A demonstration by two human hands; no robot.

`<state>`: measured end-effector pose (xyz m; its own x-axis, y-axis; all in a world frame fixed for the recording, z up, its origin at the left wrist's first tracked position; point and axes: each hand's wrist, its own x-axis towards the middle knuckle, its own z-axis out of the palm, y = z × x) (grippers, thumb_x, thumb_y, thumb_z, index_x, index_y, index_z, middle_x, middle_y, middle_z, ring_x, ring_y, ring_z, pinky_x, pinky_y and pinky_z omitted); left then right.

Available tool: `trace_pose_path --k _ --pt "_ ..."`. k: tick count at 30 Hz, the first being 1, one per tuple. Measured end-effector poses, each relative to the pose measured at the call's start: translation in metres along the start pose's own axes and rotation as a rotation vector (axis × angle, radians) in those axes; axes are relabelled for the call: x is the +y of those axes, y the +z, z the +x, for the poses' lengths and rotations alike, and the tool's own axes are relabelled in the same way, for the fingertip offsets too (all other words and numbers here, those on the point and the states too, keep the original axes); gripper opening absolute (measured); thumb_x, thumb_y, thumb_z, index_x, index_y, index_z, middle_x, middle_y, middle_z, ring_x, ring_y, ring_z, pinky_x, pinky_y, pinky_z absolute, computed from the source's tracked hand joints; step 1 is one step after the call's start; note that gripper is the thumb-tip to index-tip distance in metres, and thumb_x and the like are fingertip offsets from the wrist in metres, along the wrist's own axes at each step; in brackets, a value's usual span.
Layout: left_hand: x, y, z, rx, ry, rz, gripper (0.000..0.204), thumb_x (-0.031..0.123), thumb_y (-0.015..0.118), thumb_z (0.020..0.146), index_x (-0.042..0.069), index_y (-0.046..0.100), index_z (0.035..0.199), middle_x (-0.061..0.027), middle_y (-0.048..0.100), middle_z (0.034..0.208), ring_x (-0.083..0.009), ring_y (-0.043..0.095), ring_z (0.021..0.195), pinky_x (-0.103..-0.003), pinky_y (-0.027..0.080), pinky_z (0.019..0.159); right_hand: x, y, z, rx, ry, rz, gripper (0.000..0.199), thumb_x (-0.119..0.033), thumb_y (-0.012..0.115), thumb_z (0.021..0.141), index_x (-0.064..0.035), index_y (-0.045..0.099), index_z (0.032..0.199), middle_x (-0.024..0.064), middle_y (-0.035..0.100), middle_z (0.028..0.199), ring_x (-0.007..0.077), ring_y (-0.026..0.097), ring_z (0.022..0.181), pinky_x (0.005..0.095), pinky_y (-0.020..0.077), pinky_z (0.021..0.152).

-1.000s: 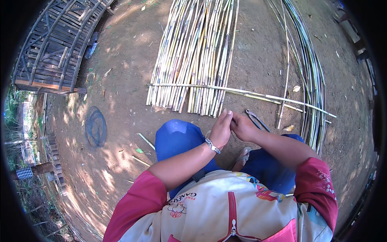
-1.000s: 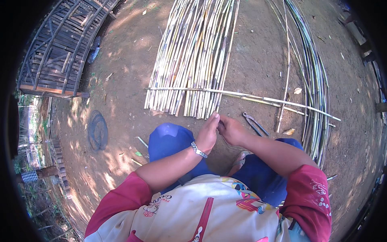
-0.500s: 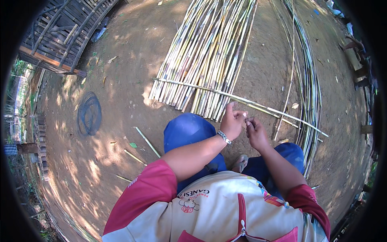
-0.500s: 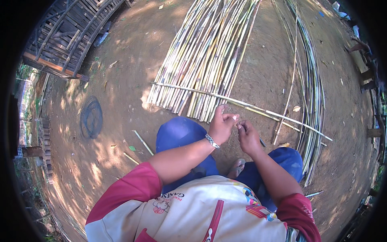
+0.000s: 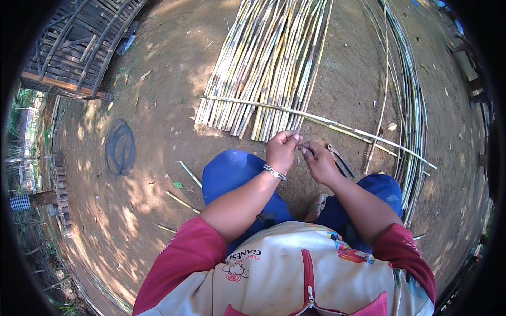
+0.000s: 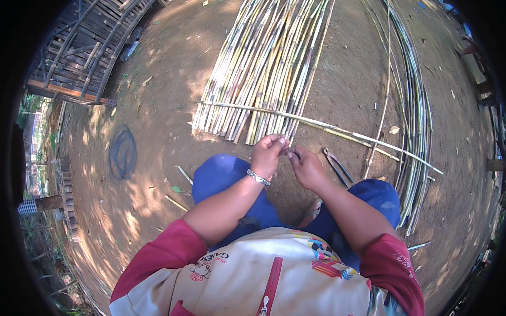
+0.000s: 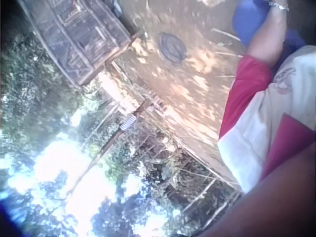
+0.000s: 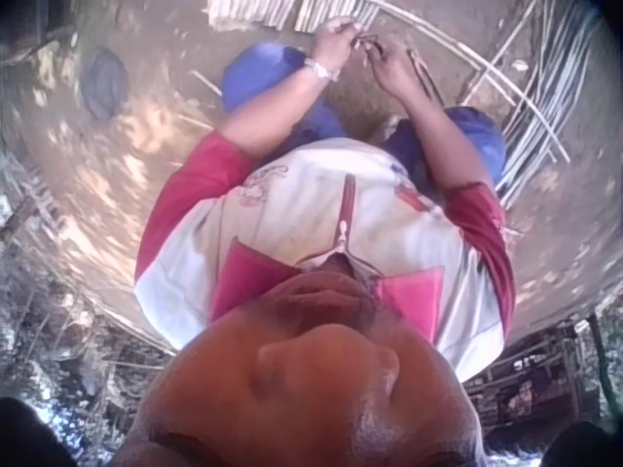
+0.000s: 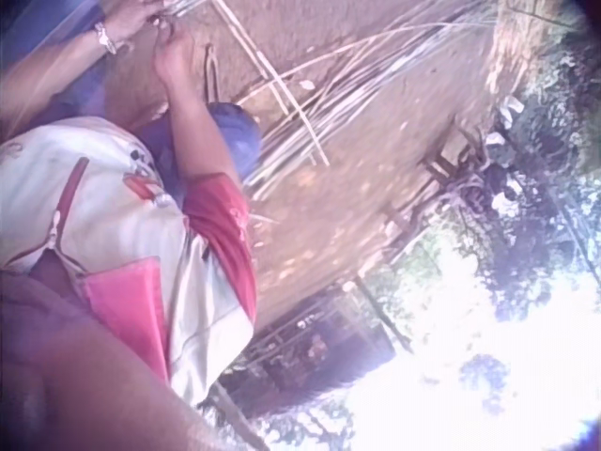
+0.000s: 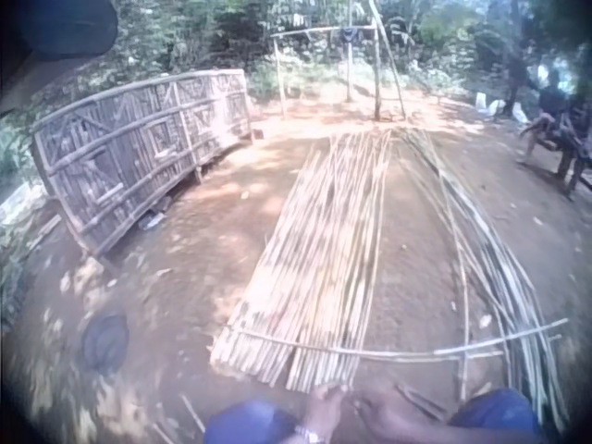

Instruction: The person weaves thin bamboo strips into a larger bamboo mat structure. They use pliers to cut and trim the bamboo strips to the correct length and secure them into the weave.

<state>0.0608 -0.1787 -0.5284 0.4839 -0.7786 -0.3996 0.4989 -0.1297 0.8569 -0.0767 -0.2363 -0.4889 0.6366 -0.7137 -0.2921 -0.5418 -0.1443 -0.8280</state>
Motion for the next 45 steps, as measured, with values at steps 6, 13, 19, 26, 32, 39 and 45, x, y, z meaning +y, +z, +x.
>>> trace_pose_path --k 6,13,19,26,32,39,45 --pt "0.013 -0.011 0.0 0.037 0.039 -0.009 0.018 0.007 0.063 0.099 -0.002 0.066 0.113 -0.0093 0.073 0.1 -0.0148 0.069 0.09 -0.029 0.055 0.08 -0.015 -0.002 0.006 -0.028 0.037 -0.01 0.026 -0.027 0.059 0.101 -0.006 0.067 0.114 0.019 0.071 0.098 0.0355 0.069 0.092 0.0431 0.0516 0.082" --pt "0.019 -0.006 0.009 -0.024 0.042 -0.094 0.02 0.011 0.064 0.1 0.0 0.064 0.117 -0.0068 0.071 0.101 -0.0143 0.068 0.088 -0.028 0.054 0.078 0.017 -0.005 0.017 -0.131 0.14 0.357 0.024 -0.024 0.062 0.102 -0.0043 0.067 0.115 0.009 0.071 0.09 0.0191 0.069 0.083 0.0349 0.0543 0.073" --pt "0.031 0.001 0.032 0.086 0.098 -0.189 0.018 0.013 0.064 0.101 0.001 0.067 0.114 -0.0057 0.073 0.099 -0.0112 0.069 0.083 -0.023 0.053 0.07 0.036 -0.014 0.019 -0.242 0.125 0.584 0.026 -0.018 0.067 0.099 -0.001 0.065 0.119 0.0023 0.068 0.087 0.0106 0.064 0.073 0.028 0.0534 0.069" --pt "0.039 -0.005 0.063 0.264 0.176 -0.258 0.009 0.014 0.062 0.101 0.005 0.064 0.102 -0.0047 0.071 0.092 -0.0117 0.067 0.078 -0.025 0.052 0.065 0.055 -0.049 0.022 -0.201 0.157 0.501 0.026 -0.018 0.064 0.1 -0.0011 0.064 0.12 0.0002 0.064 0.091 0.0092 0.059 0.076 0.0257 0.0511 0.072" --pt "0.046 -0.014 0.083 0.424 0.115 -0.342 0.009 0.015 0.056 0.103 0.006 0.058 0.106 -0.0056 0.07 0.095 -0.0157 0.066 0.082 -0.031 0.053 0.071 0.059 -0.073 0.017 -0.132 0.193 0.675 0.031 -0.027 0.059 0.103 -0.0026 0.066 0.122 -0.0036 0.055 0.08 0.0057 0.046 0.066 0.0238 0.0409 0.062" --pt "0.049 -0.024 0.101 0.367 0.143 -0.415 0.012 0.016 0.058 0.102 0.006 0.058 0.108 -0.0062 0.069 0.099 -0.0167 0.065 0.088 -0.033 0.053 0.079 0.072 -0.077 0.01 0.037 0.015 0.374 0.031 -0.026 0.058 0.104 -0.0011 0.067 0.119 0.0008 0.063 0.09 0.0096 0.055 0.081 0.0285 0.0452 0.074" --pt "0.037 0.002 0.088 0.091 -0.017 -0.462 0.021 0.024 0.054 0.106 0.006 0.058 0.117 -0.01 0.067 0.117 -0.0224 0.063 0.111 -0.042 0.053 0.095 0.07 -0.071 0.004 0.112 0.017 0.338 0.028 -0.025 0.059 0.103 -0.0027 0.067 0.118 0.0075 0.071 0.103 0.0161 0.064 0.098 0.0354 0.0496 0.086"
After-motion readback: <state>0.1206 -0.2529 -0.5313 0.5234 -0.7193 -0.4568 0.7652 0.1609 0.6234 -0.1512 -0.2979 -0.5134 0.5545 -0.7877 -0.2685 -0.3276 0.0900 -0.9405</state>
